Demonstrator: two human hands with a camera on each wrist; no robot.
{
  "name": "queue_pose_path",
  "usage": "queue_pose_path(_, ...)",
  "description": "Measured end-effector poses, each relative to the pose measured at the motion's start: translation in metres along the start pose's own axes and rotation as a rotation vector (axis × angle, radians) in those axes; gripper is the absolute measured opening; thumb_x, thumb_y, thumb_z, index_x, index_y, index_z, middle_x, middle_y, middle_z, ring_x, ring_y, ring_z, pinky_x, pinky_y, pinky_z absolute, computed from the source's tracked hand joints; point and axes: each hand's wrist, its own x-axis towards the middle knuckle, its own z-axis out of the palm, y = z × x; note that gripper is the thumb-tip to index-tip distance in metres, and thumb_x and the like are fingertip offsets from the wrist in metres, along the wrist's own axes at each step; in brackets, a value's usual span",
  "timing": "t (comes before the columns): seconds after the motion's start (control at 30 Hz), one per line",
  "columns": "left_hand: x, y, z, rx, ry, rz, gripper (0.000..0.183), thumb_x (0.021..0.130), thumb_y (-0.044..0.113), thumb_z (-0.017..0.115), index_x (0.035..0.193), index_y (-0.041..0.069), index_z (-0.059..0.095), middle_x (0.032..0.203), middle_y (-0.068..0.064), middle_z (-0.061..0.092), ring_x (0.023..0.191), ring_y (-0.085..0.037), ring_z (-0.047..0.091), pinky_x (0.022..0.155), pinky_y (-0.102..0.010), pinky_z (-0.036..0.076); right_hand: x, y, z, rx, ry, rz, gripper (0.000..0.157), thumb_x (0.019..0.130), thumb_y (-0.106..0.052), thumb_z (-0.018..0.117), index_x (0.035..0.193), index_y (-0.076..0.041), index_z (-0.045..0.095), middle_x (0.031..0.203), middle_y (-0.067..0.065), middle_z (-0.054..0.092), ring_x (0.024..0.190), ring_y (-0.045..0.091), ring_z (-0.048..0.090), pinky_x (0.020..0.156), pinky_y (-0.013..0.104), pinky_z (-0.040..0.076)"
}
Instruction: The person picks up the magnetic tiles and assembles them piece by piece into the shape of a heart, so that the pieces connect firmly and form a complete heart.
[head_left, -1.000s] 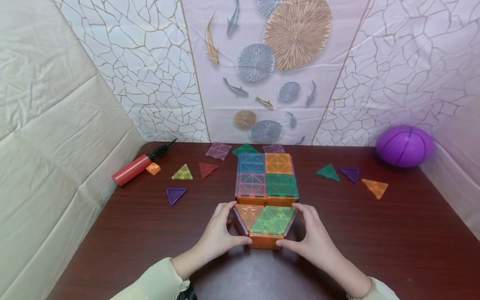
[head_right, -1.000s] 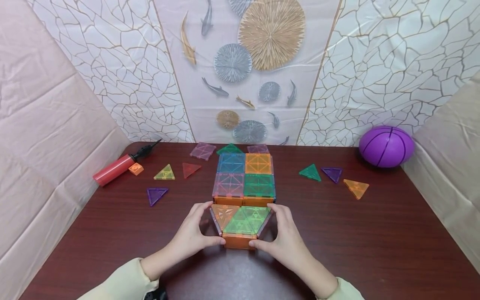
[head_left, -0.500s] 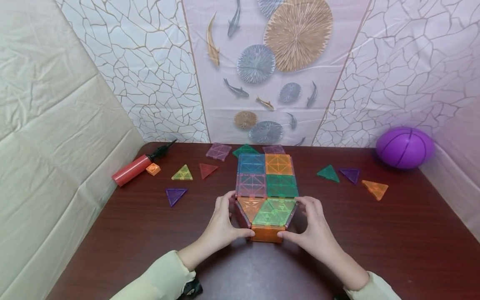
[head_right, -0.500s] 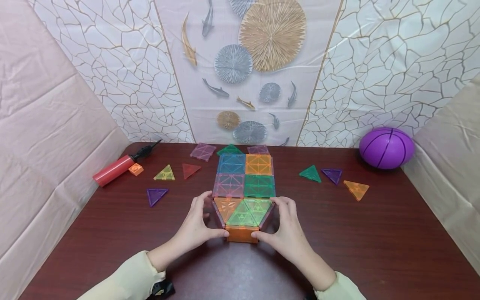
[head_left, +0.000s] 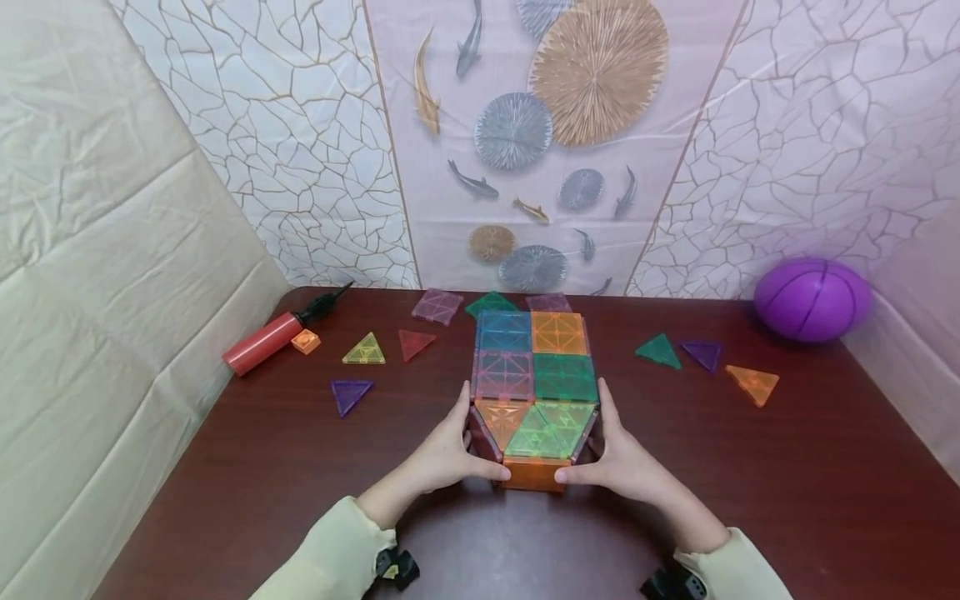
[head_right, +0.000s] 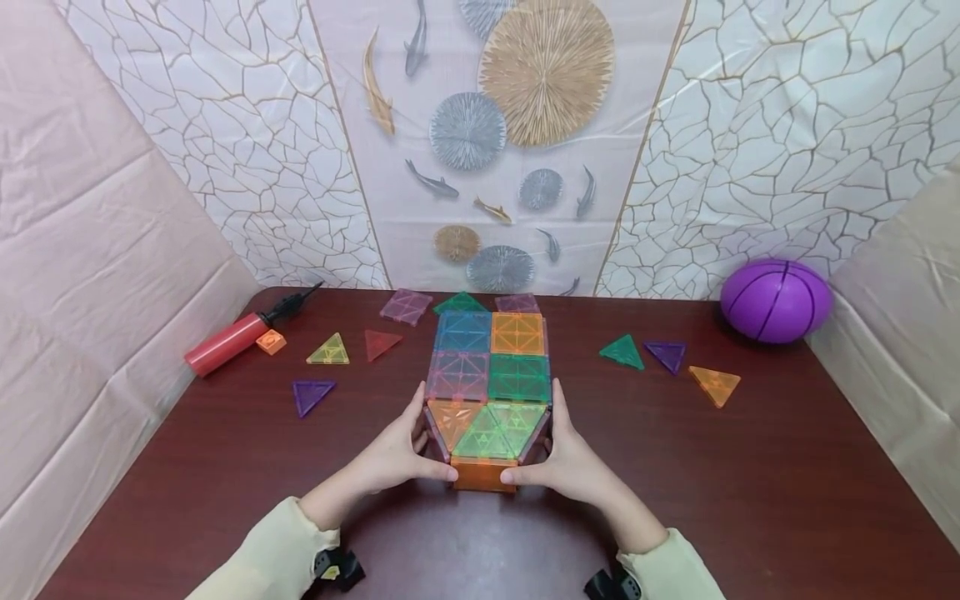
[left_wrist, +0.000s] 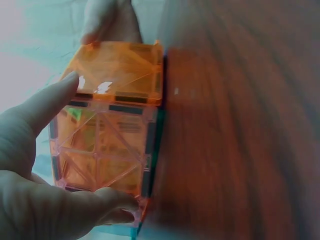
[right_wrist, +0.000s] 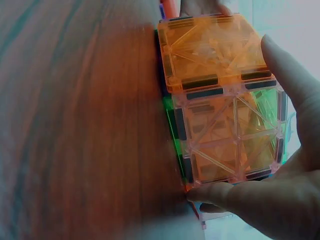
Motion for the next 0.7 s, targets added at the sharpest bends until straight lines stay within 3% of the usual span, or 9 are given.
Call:
queue_pose_path(0.33, 0.0023, 0.0016, 0.0021, -0.014, 0.0, 0.015, 0.13, 0.069, 0.016, 0.088, 0.153, 0.005, -0.01, 0.161, -0.016, 0.0, 0.145, -0.032, 0.015, 0.107, -0.051, 0.031, 0.0002, 0.0015, 0.0012, 0.063, -0.001, -0.016, 0.135, 0.075, -0.025, 0.084, 0.148, -0.018, -0.03, 0.159, 0.025, 0.002, 0.145, 0.039, 0.006, 0.108, 0.053, 0.024)
queue_pose_path(0.7, 0.0023, 0.0016, 0.0008, -0.005, -0.009, 0.001, 0.13, 0.069, 0.015, 0.088, 0.153, 0.004, -0.011, 0.16, -0.018, 0.002, 0.145, -0.031, 0.016, 0.107, -0.051, 0.03, -0.0021, 0.0008, 0.0026, 0.054, 0.01, -0.016, 0.136, 0.074, -0.025, 0.085, 0.148, -0.016, -0.029, 0.157, 0.028, 0.006, 0.144, 0.04, 0.01, 0.108, 0.054, 0.024)
